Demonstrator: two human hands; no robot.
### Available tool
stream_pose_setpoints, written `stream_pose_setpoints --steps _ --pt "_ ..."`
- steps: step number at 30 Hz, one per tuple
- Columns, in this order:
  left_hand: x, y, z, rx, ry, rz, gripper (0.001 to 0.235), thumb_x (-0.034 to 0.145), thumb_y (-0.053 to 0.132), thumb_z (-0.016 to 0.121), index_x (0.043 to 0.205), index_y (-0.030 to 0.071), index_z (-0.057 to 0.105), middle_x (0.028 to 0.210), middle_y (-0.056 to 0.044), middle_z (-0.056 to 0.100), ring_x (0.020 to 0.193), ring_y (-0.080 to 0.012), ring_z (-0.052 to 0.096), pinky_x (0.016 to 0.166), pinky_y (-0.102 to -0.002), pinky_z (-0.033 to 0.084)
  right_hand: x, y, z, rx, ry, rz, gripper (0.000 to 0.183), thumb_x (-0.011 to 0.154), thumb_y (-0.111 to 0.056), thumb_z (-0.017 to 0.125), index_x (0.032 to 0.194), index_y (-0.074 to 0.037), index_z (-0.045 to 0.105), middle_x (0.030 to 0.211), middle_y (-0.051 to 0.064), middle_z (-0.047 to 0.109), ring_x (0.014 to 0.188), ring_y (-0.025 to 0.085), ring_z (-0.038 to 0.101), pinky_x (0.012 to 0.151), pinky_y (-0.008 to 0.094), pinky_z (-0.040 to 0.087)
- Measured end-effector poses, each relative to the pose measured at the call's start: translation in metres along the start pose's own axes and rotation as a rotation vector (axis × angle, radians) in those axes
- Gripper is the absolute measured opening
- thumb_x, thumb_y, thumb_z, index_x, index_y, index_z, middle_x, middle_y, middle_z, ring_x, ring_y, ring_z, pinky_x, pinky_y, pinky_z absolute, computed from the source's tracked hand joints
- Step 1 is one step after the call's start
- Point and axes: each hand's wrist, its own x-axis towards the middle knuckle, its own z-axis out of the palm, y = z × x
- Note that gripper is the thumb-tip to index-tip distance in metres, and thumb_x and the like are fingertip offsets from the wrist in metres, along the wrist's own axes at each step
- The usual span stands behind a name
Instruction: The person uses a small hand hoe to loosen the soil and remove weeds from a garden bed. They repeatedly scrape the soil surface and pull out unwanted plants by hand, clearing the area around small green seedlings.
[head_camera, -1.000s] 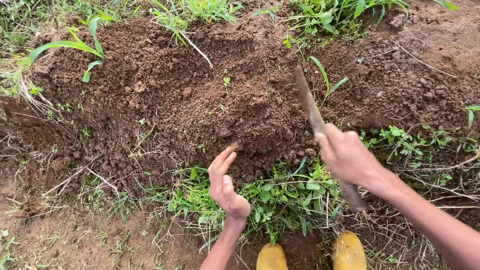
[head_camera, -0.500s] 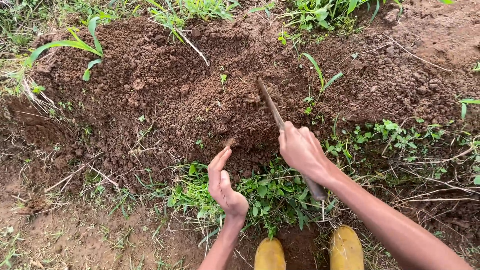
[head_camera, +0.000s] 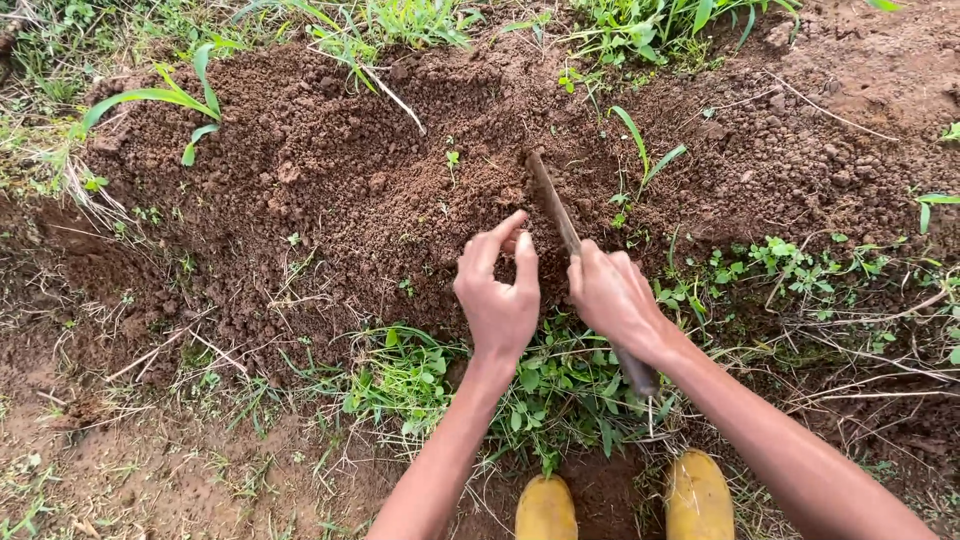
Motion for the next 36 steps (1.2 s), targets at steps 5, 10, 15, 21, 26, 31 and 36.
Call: stream_pose_setpoints --steps 5,10,15,21,26,31,36 --pt "-0.014 -0.002 0.009 -0.048 -0.141 -0.160 0.021 0.085 0.018 0.055 0.098 0.010 0.070 0.081 -0.005 0.068 0.077 -0.0152 0.062 0.079 -0.035 0.045 -0.017 0.031 -0.006 0.052 0.065 0.121 0.035 0.097 -0.017 0.034 0.106 0.007 0.058 0.056 0.020 0.062 0.041 0.023 0.058 0.043 0.035 0.050" --pt "-0.023 -0.002 0.012 -0.068 -0.144 -0.213 0.022 0.084 0.015 0.055 0.099 0.009 0.070 0.081 -0.008 0.069 0.077 -0.0170 0.062 0.079 -0.035 0.044 -0.009 0.007 -0.012 0.120 0.050 0.120 0.037 0.098 -0.015 0.032 0.114 0.010 0.054 0.055 0.018 0.061 0.038 0.020 0.054 0.041 0.034 0.050" --pt "-0.022 0.007 0.014 -0.071 -0.108 -0.232 0.027 0.084 0.013 0.054 0.106 0.006 0.067 0.084 -0.011 0.069 0.080 -0.0208 0.063 0.078 -0.037 0.047 0.015 0.018 -0.007 0.184 0.101 0.059 0.038 0.097 -0.013 0.032 0.112 0.014 0.053 0.053 0.017 0.061 0.036 0.018 0.055 0.039 0.031 0.050" --pt "-0.003 -0.004 0.028 0.011 -0.128 -0.212 0.023 0.084 0.010 0.053 0.100 0.003 0.067 0.085 -0.013 0.067 0.080 -0.0234 0.062 0.078 -0.038 0.047 -0.023 0.050 -0.025 0.261 0.018 0.220 0.041 0.097 -0.013 0.034 0.122 0.017 0.045 0.054 0.018 0.060 0.037 0.017 0.056 0.039 0.032 0.055" --pt "0.040 -0.010 0.093 0.117 -0.423 0.003 0.025 0.074 0.005 0.053 0.093 0.005 0.069 0.092 -0.011 0.058 0.092 -0.0273 0.060 0.083 -0.044 0.050 -0.084 0.046 -0.084 -0.049 -0.029 0.320 0.036 0.098 -0.017 0.034 0.122 0.002 0.053 0.064 0.019 0.065 0.044 0.024 0.066 0.054 0.040 0.061" --pt "0.067 0.006 0.147 0.194 -0.667 -0.297 0.043 0.073 0.026 0.066 0.114 0.012 0.060 0.120 -0.014 0.054 0.083 -0.0167 0.063 0.078 -0.040 0.053 -0.059 0.111 -0.143 -0.186 0.007 0.463 0.026 0.105 -0.021 0.037 0.096 -0.008 0.058 0.058 0.008 0.058 0.036 0.015 0.043 0.027 0.022 0.033" --pt "0.064 0.000 0.148 0.114 -0.710 -0.230 0.013 0.078 0.024 0.069 0.086 0.015 0.072 0.121 -0.020 0.061 0.082 -0.0210 0.068 0.081 -0.045 0.055 0.016 0.105 -0.174 -0.559 0.065 0.287 0.024 0.107 -0.027 0.039 0.100 -0.012 0.056 0.049 0.005 0.051 0.033 0.012 0.033 0.029 0.021 0.026"
